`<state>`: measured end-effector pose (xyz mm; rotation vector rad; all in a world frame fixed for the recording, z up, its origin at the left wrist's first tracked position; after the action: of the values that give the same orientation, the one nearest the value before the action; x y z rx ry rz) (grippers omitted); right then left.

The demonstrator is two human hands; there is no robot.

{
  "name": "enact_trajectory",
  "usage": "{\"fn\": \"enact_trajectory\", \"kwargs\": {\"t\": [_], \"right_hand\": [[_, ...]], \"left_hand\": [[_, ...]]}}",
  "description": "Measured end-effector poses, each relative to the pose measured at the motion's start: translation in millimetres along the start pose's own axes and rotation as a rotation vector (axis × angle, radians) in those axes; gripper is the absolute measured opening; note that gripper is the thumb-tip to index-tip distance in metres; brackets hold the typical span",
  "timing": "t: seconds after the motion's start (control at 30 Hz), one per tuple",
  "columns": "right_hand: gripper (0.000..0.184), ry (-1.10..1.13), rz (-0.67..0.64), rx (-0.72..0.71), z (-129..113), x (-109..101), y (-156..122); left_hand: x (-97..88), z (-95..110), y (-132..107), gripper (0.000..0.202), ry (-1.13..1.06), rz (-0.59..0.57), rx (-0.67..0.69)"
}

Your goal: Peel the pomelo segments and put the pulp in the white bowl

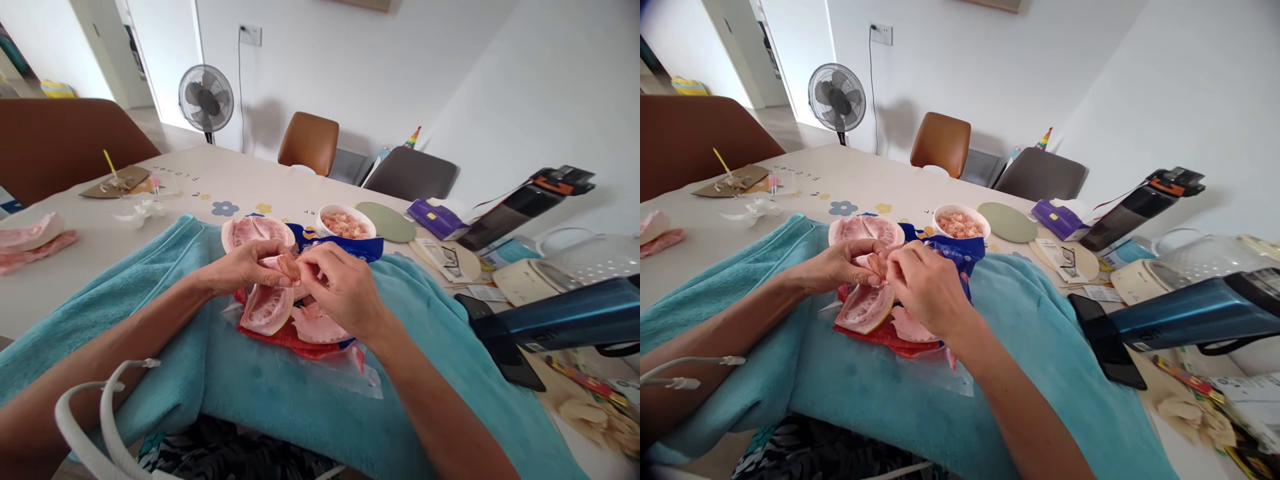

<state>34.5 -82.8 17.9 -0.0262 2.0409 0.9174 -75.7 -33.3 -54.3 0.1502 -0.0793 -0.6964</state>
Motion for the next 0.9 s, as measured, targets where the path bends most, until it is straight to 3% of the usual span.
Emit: {"fn": "enact_trajectory", "kwargs": {"t": [0.17,0.33,0.43,0.53,0.63,0.8,0.9], "right_hand": [[0.011,0.054,0.187,0.211,26,-30,11],[0.008,0.098,0.268,0.450,88,-61,50],[0.011,0.089,0.210,0.492,127,-56,76],[0.017,0.011,0.015,0.571,158,-32,88],[0.019,-0.087,-0.138,0.633,175,-12,87],[0.008,-0.188,-0.103,0.660,181,-13,82],[0.008,-0.117,-0.053,0.661,181,-17,79]], "left_hand": [[-1.5,-2,0,0.026,-0.024,0.061,-0.045],[-5.3,0,1,0.029,-0.043,0.135,-0.040],[-7.8,0,1,0.028,-0.041,0.158,-0.030],[-9.5,-2,1,0.029,-0.028,0.165,-0.036],[-10.4,-3,1,0.029,-0.014,0.166,-0.039],[-11.9,-2,0,0.028,0.009,0.191,-0.030],[-12.6,-2,0,0.028,0.010,0.191,-0.025]]}}
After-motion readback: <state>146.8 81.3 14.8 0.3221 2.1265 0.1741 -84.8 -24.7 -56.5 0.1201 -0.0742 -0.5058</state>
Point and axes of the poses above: each hand's wrist, its own y-axis towards the middle knuckle, its own x-axis out of the palm, z = x × y, the point moved 8 cm from there along y, towards the middle knuckle, and after that the axes turned 8 degrees about x, right-handed, at the moved point
